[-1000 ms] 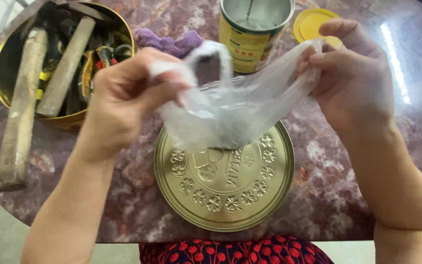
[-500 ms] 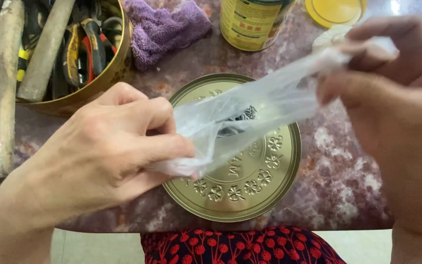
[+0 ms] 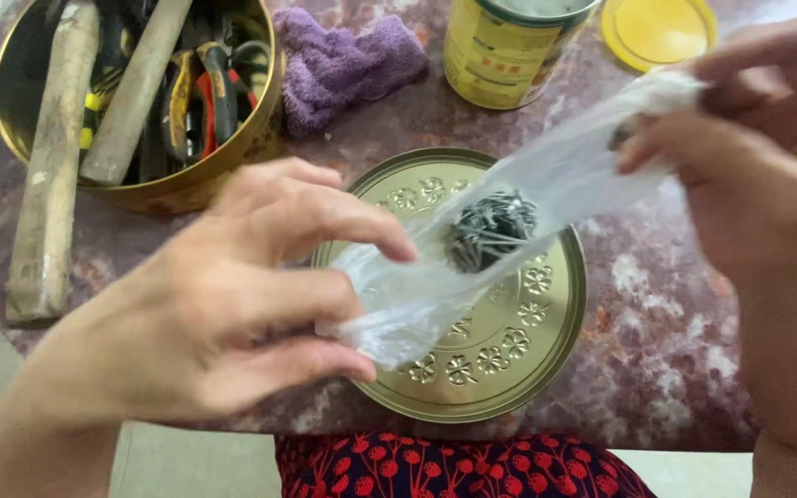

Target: Sorting and counting metal screws and colored wall plugs on a tin lid.

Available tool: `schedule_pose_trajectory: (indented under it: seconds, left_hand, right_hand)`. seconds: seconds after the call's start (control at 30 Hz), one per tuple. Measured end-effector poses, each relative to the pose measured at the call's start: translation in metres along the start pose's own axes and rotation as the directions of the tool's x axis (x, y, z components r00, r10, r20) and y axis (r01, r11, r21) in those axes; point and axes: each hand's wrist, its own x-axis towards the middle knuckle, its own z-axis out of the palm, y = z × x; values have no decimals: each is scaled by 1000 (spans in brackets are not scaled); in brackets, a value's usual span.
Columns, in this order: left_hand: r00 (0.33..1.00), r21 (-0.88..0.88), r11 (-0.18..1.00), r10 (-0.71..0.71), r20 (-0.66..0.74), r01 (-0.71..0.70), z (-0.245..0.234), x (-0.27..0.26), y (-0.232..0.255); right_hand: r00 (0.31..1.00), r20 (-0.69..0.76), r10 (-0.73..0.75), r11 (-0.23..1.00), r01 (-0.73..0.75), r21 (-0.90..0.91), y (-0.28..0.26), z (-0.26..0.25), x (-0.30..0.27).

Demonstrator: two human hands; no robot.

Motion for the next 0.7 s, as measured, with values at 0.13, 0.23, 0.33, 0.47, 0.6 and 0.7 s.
schedule_pose_trajectory:
  seconds: [0.13, 0.23, 0.33, 0.47, 0.6, 0.7]
  left_hand:
    - [971, -626, 749, -233, 56, 216, 14, 2, -17]
    - [977, -906, 422, -208, -48, 45, 46, 14, -50]
    - [966, -985, 129, -220, -138, -111, 58, 40, -53]
    - [924, -966, 260, -369, -96, 4, 62, 70, -55]
    - [912, -459, 823, -406, -62, 335, 97, 91, -61]
    - [941, -192, 943, -302, -150, 272, 121, 86, -72]
  right_hand:
    - [998, -22, 66, 990, -63, 126, -25, 16, 8]
    - [999, -17, 30, 999, -30, 31, -20, 8, 9]
    - [993, 9, -120, 905, 113, -410, -41, 41, 12]
    - [829, 367, -422, 455, 544, -706, -35, 40, 24]
    - [683, 588, -434, 377, 730, -569, -44, 75, 33]
    - [699, 580, -419, 404, 715, -570, -28, 85, 39]
